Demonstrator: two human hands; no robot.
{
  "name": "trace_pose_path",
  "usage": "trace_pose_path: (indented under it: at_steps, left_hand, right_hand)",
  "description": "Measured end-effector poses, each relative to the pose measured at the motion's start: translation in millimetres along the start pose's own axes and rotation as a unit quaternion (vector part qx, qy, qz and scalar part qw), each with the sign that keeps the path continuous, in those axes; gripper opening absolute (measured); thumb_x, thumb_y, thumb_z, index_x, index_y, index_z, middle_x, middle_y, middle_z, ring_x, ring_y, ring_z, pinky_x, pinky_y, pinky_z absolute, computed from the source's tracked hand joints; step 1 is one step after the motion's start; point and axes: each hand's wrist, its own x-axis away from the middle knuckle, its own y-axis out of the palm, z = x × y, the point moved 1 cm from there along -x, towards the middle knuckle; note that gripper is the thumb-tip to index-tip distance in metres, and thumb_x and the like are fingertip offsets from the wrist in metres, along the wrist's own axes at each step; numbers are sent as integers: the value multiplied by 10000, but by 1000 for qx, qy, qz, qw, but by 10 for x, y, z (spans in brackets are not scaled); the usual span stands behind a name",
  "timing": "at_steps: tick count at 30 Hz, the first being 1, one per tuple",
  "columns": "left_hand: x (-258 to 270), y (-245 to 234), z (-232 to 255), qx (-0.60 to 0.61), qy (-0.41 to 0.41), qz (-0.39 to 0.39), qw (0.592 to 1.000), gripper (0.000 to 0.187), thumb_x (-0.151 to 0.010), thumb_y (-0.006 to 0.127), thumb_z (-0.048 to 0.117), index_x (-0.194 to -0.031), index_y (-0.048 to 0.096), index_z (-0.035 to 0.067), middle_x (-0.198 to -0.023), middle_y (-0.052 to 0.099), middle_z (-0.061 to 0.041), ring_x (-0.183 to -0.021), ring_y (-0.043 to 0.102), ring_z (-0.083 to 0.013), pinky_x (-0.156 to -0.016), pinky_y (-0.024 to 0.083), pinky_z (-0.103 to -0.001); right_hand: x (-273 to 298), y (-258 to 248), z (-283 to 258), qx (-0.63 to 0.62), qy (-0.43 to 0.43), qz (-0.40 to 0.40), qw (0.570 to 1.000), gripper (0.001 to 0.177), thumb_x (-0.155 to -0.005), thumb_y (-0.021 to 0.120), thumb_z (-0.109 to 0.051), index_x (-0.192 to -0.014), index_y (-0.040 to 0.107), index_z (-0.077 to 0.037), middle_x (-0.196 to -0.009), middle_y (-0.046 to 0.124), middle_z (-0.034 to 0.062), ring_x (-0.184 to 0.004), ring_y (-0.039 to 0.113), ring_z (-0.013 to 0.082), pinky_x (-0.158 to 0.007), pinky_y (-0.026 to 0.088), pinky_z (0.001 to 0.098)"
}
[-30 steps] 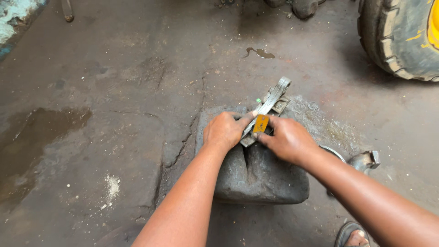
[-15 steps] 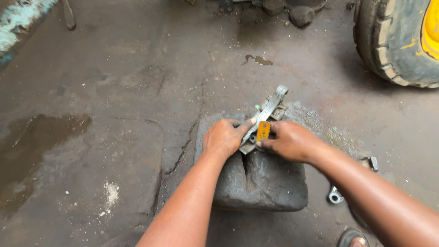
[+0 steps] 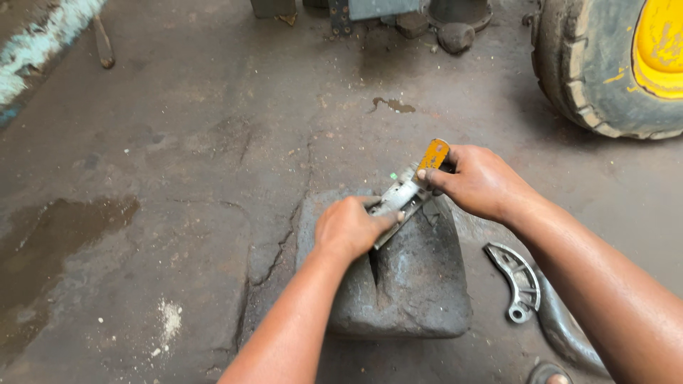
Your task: The person scrubs a curved metal brake shoe with a yellow scraper and then wipes it with a cloth. The work is performed on a dark block in a workshop setting.
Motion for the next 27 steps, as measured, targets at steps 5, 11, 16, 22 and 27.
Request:
trace_pose_path:
  at_steps: [5,11,16,22,27]
  left_hand:
    - [63,43,98,-127,205,151,959,710,-774,783,508,-1396,627,204,-1048,697,-167,-928,711,-343,-800,557,-468]
    - [91,199,35,-163,225,177,944,548,-778,789,426,-1257,722,168,-1021,717,-172,-911,713,-371,-809,560,-483]
    - [8,-12,90,-18,22,-6,1000,560,-695,791,563,-1120,804,199,-1070,772,-141,-995,746,-289,-899,562,-413]
    - [61,-134,-73,6,19,-28,999,660,-652,804,627,-1133,798,175,-1101,774,-129,-1066,724,-288,-947,525,-404]
    - [11,-123,-157,34,-2,-59,998,690,-658,759,666,-1144,812,180,-1102,799,-123,-1063,750,-283,-951,541,-400]
  right_hand:
    - [-35,-194,53,-89,-8,77,993,334,-899,706,-388,-990,796,-79,-865,792,134,-767,747,230,-738,551,389]
    - [-24,-273,92,-144,-28,115,982,333,-913,683,-350,-970,774,-36,-856,795,107,-762,747,190,-724,553,361]
    - [-23,-269,126,-101,-7,118,988,359,-921,706,-371,-976,774,-22,-844,780,134,-772,734,234,-736,539,400]
    - [13,12,-15,-89,-1,38,995,401,-845,751,-428,-1039,781,-79,-892,797,108,-809,754,212,-786,559,386]
    - [153,233,-150,-81,-35,-12,996,405,-861,690,-439,-1052,802,-100,-899,812,124,-832,764,231,-802,570,404]
